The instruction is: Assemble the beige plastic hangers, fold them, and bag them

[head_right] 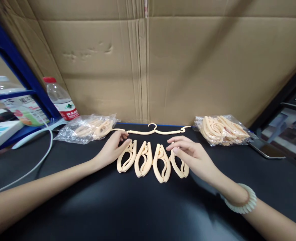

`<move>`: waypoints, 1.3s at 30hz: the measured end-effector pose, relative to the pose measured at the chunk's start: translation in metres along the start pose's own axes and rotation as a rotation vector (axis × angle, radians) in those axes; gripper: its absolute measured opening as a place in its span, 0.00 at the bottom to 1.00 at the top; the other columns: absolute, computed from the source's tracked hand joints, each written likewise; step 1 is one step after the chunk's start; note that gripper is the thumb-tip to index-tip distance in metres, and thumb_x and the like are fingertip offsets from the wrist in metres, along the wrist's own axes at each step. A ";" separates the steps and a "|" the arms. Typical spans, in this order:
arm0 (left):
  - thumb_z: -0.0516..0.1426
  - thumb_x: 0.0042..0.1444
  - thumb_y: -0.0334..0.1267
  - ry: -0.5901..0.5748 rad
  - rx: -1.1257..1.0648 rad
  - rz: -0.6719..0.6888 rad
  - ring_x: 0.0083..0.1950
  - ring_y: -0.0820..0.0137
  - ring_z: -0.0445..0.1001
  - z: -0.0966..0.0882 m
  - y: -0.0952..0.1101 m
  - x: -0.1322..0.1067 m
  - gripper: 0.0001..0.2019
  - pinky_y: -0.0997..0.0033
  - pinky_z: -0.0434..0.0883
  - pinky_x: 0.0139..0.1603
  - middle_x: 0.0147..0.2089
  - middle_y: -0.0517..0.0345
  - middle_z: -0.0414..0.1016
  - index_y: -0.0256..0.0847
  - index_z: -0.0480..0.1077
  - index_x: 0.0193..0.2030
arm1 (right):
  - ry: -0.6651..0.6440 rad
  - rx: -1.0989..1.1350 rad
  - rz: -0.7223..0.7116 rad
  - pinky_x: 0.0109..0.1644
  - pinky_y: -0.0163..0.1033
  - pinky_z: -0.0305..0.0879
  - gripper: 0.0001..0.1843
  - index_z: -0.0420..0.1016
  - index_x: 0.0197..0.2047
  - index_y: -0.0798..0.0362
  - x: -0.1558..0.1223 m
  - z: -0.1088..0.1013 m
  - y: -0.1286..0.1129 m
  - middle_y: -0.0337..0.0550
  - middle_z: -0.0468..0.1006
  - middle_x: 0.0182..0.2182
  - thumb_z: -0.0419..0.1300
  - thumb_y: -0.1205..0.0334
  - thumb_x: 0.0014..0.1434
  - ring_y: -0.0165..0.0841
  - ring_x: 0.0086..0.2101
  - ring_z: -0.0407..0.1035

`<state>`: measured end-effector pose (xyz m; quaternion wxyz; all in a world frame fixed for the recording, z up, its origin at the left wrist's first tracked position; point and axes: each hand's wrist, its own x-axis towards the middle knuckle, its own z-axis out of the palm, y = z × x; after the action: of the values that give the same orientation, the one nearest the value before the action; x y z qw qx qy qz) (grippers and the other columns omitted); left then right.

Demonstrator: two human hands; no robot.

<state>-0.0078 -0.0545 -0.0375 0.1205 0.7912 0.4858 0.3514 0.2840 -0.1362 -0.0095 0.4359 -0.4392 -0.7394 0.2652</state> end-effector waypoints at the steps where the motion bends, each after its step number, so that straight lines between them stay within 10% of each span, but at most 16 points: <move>1: 0.50 0.61 0.41 0.006 -0.005 0.018 0.48 0.60 0.69 -0.002 0.003 -0.004 0.11 0.58 0.67 0.49 0.44 0.49 0.70 0.38 0.65 0.45 | -0.017 -0.038 -0.017 0.53 0.48 0.67 0.12 0.79 0.39 0.49 0.000 0.001 0.000 0.47 0.75 0.46 0.56 0.53 0.64 0.41 0.49 0.69; 8: 0.49 0.64 0.53 -0.406 0.261 0.308 0.72 0.50 0.47 -0.016 0.045 -0.060 0.30 0.40 0.48 0.68 0.72 0.49 0.49 0.47 0.49 0.70 | -0.367 -0.570 -0.173 0.67 0.60 0.47 0.29 0.59 0.67 0.52 -0.017 0.014 -0.013 0.50 0.60 0.65 0.52 0.49 0.66 0.47 0.65 0.47; 15: 0.48 0.62 0.59 -0.533 0.297 0.391 0.73 0.51 0.37 -0.011 0.050 -0.068 0.39 0.43 0.44 0.70 0.74 0.44 0.34 0.40 0.40 0.73 | -0.594 -0.731 -0.094 0.68 0.61 0.38 0.42 0.32 0.72 0.53 -0.028 0.030 -0.010 0.47 0.34 0.70 0.44 0.39 0.66 0.47 0.68 0.30; 39: 0.47 0.62 0.58 -0.396 0.332 0.446 0.71 0.49 0.48 -0.002 0.040 -0.053 0.34 0.35 0.38 0.68 0.72 0.48 0.50 0.42 0.51 0.70 | -0.390 -0.869 -0.308 0.67 0.66 0.34 0.33 0.50 0.70 0.56 -0.009 0.029 -0.015 0.48 0.53 0.68 0.50 0.50 0.67 0.48 0.67 0.38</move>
<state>0.0033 -0.1203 -0.0379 0.0023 0.9397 0.3184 0.1248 0.2545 -0.1517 -0.0158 0.1002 -0.4080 -0.9056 -0.0578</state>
